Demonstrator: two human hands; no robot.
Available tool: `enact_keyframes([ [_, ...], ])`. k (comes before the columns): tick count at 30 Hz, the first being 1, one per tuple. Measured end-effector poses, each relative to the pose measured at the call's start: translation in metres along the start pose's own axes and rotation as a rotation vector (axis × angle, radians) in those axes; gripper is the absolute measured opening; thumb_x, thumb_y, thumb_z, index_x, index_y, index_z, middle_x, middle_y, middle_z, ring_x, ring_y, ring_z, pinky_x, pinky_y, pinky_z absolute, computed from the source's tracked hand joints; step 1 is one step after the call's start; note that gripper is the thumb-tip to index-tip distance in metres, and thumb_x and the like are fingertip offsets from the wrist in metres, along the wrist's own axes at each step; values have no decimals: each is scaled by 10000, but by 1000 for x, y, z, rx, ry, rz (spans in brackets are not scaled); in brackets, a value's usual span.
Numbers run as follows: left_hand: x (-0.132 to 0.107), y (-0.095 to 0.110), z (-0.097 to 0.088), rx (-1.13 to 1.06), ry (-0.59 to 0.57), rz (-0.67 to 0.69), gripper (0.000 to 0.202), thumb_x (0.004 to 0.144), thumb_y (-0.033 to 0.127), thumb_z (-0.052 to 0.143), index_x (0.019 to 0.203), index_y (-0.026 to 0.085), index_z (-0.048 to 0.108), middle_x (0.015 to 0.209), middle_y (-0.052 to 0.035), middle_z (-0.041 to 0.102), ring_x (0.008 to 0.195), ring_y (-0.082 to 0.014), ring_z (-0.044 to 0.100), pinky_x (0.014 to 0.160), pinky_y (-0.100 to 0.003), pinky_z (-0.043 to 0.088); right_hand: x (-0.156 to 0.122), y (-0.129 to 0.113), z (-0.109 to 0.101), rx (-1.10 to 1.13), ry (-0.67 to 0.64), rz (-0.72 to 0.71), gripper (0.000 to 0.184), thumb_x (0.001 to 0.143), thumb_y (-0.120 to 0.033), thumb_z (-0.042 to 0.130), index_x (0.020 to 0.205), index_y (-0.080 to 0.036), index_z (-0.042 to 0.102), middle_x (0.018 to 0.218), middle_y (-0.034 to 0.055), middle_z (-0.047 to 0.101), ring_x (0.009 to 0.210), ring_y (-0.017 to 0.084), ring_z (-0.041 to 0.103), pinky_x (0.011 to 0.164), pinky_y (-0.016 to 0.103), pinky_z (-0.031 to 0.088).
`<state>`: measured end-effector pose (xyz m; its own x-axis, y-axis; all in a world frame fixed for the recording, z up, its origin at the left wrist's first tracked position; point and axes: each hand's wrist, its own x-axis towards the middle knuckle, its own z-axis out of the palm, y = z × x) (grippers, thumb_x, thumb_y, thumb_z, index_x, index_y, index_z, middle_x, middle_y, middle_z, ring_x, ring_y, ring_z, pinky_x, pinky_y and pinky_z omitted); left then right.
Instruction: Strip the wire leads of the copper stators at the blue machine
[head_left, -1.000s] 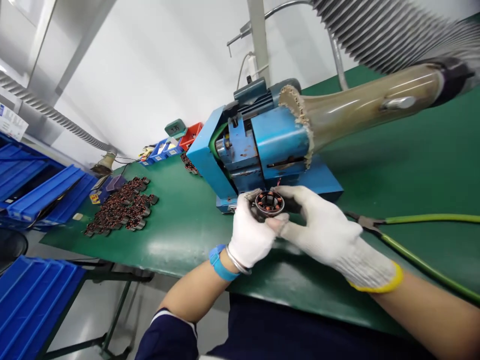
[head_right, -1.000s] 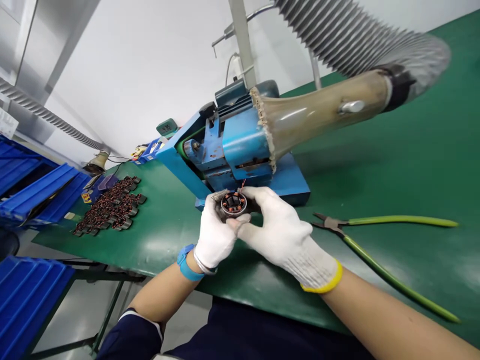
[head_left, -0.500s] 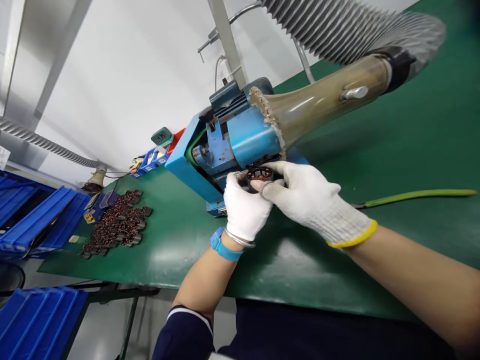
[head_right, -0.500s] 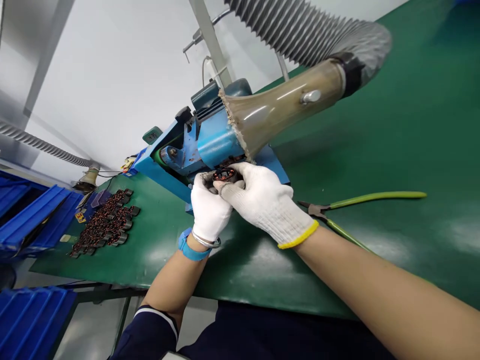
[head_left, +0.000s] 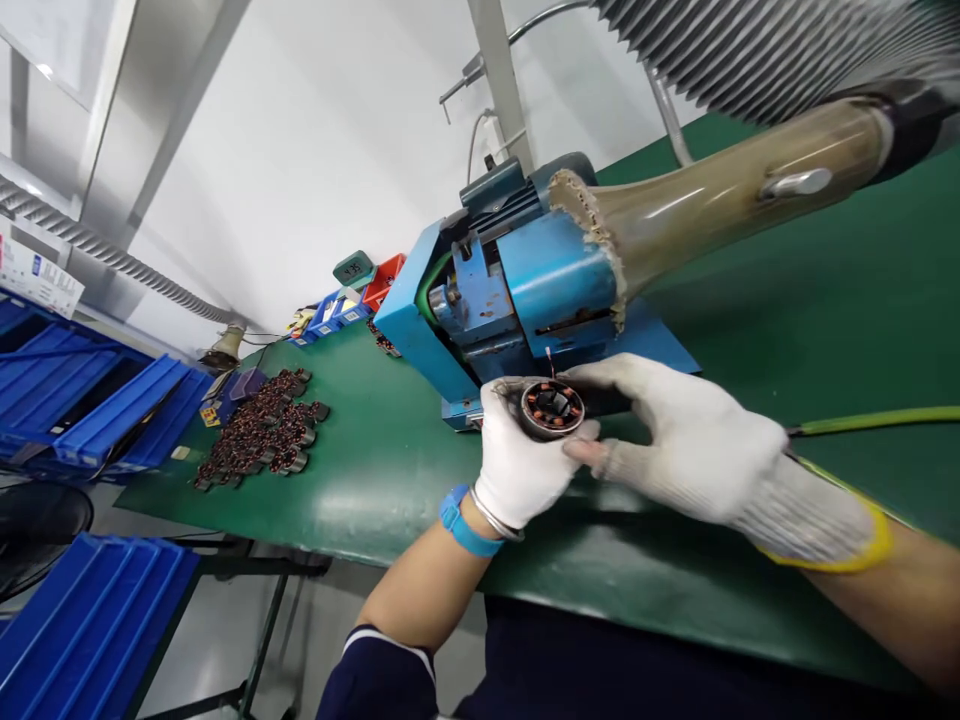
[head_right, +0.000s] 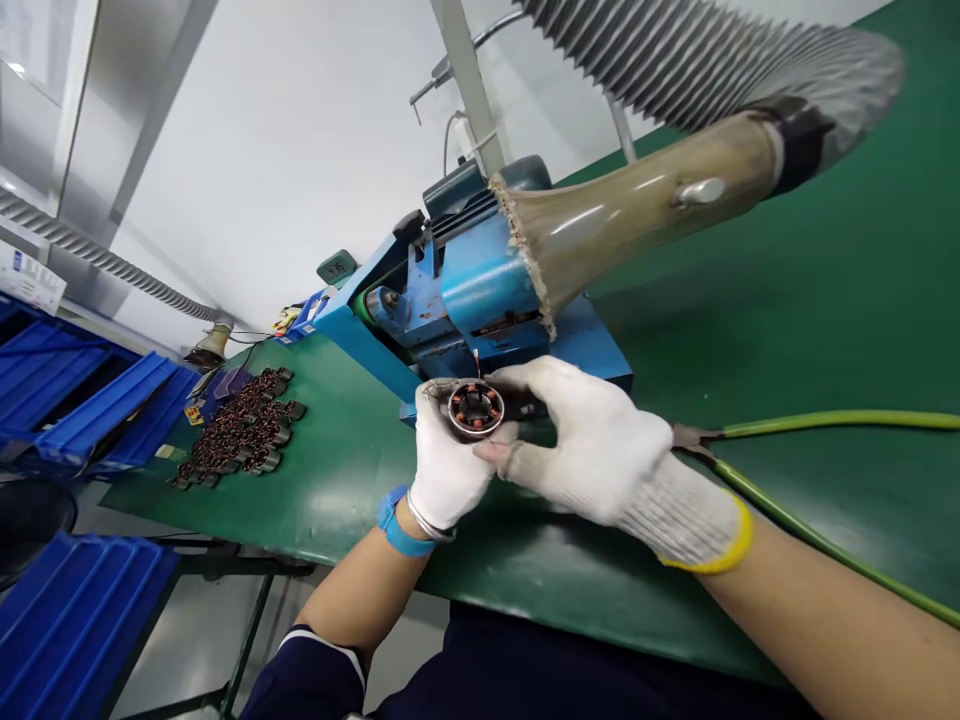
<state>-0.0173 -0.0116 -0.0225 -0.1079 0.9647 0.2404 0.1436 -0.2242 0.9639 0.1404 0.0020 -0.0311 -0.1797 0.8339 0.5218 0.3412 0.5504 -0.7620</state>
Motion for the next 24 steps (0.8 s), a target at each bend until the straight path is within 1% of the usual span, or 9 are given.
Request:
enact_keyframes([
  [3,-3,-3,-11,-85,-63,-113,630,613,293,940,1108,228,557,1082,-40,673,1009,-216,687,1003,-417,554,-3,4,-5,-95,-52,-222,639,796,-472,825,1347,-200,648,1251,157,722,1098,378,742,910,464,669],
  [6,1,-3,-20,-349,-290,-250,836,528,372,977,1252,255,575,1282,-95,675,1212,-329,670,1033,-474,555,0,6,-6,-185,-93,-344,673,815,-396,814,1415,-185,595,1293,173,689,1098,350,740,886,421,676],
  [8,3,-3,-24,-533,-401,-325,912,470,419,981,1285,263,601,1389,-117,660,1344,-399,615,1083,-516,534,1,7,-4,-212,-61,-375,572,887,-341,739,1419,-191,594,1296,167,681,1096,327,740,867,409,676],
  [11,4,-4,-27,-679,-504,-411,859,454,411,943,1253,256,668,1463,-129,649,1458,-456,527,1160,-574,474,2,9,-3,-198,-21,-397,401,969,-317,642,1361,-228,650,1264,138,703,1093,303,741,853,388,667],
  [14,3,-5,-27,-697,-563,-448,858,441,382,942,1253,270,687,1444,-126,663,1428,-458,557,1141,-591,489,2,7,-4,-179,5,-406,289,966,-269,643,1243,-246,721,1192,115,745,1042,286,753,822,363,658],
  [16,3,-6,-25,-616,-552,-457,874,473,367,968,1287,284,660,1390,-112,681,1347,-406,627,1113,-557,519,0,3,-5,-126,41,-410,216,951,-225,637,1133,-246,751,1127,103,767,997,270,758,810,354,652],
  [18,3,-7,-22,-497,-512,-445,832,544,372,987,1291,276,632,1324,-98,698,1252,-340,682,1087,-515,544,-1,-4,-5,-10,99,-282,149,931,-211,638,1006,-249,762,1029,79,775,923,247,755,798,345,643],
  [21,3,-9,-18,-378,-443,-371,777,577,397,1007,1222,238,604,1258,-99,709,1167,-304,716,1051,-496,580,3,-13,-7,325,247,213,55,857,-287,724,842,-236,741,822,46,747,738,211,725,685,321,628],
  [24,2,-14,-15,-238,-323,-225,733,597,350,992,1187,232,573,1233,-100,709,1128,-297,736,1028,-500,610,13,-14,-10,717,497,546,261,649,-369,878,756,-228,687,765,18,720,670,192,714,646,309,624],
])
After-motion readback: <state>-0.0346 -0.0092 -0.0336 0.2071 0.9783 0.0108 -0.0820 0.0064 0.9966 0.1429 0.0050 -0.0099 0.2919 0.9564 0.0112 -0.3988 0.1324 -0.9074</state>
